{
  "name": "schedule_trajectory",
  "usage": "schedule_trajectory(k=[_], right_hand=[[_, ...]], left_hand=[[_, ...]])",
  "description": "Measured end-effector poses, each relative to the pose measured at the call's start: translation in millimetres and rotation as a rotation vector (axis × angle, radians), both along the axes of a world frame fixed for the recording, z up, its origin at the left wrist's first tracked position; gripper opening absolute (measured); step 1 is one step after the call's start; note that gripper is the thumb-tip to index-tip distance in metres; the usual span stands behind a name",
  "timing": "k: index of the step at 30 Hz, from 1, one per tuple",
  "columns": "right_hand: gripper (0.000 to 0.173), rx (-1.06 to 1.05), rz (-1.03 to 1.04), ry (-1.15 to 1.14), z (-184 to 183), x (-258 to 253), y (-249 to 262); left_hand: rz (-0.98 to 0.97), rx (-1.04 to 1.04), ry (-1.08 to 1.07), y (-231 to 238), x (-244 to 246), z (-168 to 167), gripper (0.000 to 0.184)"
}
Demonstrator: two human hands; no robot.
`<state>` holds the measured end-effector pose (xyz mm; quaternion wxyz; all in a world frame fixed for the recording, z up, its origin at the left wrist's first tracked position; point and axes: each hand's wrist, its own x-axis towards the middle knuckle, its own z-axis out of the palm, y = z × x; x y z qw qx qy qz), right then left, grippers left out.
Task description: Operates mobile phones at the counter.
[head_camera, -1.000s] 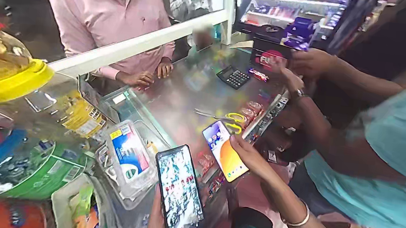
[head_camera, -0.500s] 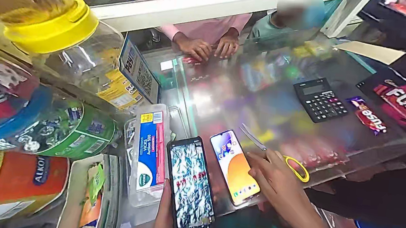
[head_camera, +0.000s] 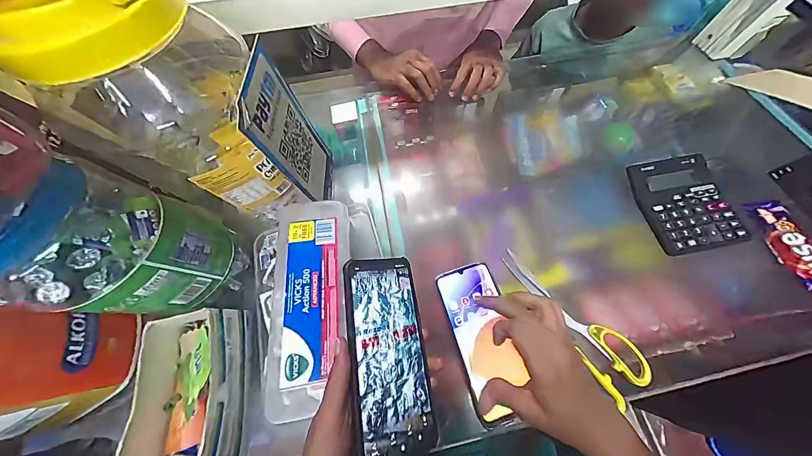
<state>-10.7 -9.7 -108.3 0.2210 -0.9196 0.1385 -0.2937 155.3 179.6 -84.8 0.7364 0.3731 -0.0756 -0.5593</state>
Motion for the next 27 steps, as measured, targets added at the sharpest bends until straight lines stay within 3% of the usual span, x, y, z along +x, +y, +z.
schedule_trajectory(k=[6,12,18,27], right_hand=[[0.066,-0.001,-0.032,0.034,-7,-7,-6],[0.067,-0.006,0.054,0.096,-4,15,-5],[0.075,0.039,0.141,0.217,1,31,-3],[0.075,-0.012,-0.039,0.086,4,8,-10]], left_hand=[[-0.021,0.034,0.041,-2,-11,-5,0.080],[0.066,0.156,-0.035,-10,-24,7,0.057],[0.078,0.152,-0.033,-9,-24,2,0.056],[0.060,0.151,-0.013,-10,-25,0,0.060]])
